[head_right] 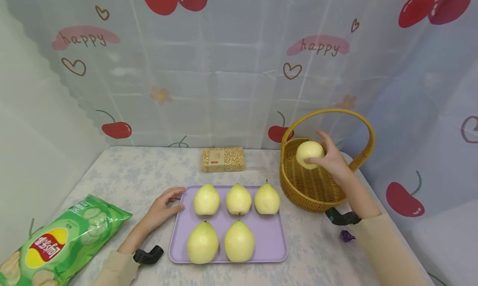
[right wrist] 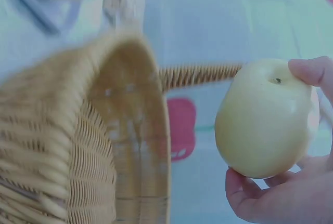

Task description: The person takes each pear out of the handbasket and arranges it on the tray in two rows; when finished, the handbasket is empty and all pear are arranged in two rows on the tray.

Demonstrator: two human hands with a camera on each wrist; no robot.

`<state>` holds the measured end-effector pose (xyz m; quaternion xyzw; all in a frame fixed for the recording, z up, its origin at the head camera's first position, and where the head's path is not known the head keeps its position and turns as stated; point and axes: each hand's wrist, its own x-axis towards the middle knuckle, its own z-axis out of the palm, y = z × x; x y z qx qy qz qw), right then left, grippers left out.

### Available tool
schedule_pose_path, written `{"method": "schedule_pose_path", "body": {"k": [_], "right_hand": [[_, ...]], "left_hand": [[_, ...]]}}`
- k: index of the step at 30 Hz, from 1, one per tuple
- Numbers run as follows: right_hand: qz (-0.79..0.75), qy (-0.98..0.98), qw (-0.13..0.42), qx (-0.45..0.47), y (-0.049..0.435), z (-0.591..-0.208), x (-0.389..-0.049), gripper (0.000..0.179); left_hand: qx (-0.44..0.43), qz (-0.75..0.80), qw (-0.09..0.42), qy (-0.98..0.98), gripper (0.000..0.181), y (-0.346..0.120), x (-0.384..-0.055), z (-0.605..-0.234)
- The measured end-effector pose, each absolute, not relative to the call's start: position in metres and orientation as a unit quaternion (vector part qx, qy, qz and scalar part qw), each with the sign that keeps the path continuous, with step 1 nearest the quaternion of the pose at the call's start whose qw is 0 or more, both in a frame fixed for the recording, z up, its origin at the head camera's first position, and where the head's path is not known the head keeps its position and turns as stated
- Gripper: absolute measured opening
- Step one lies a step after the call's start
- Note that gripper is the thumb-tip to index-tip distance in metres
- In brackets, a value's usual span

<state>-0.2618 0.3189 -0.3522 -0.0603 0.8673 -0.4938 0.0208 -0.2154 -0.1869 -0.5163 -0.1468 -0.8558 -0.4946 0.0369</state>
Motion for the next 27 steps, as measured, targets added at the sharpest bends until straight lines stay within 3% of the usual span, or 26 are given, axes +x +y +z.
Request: {"method": "schedule_pose_path", "body": {"k": [8, 14, 21, 27], "right_hand": [[-0.567, 0.799, -0.014, -0.201, 0.29, -0.36, -0.207, 0.092], [-0.55, 0.784, 0.012, -0.286, 0.271, -0.381, -0.176, 0.097], [-0.529, 0.791, 0.049, -0.304, 0.254, -0.418, -0.142, 0.099], [-0.539, 0.777, 0.081, -0.314, 0.243, -0.447, -0.126, 0.094]], "left_hand": [[-0.146, -0.485, 0.04, -0.861, 0.049, -0.183, -0.214, -0.515], [-0.148, -0.5, 0.031, -0.853, 0.048, -0.187, -0.214, -0.514], [-0.148, -0.503, 0.032, -0.851, 0.048, -0.186, -0.213, -0.513], [-0.149, -0.498, 0.027, -0.854, 0.048, -0.179, -0.202, -0.49]]}}
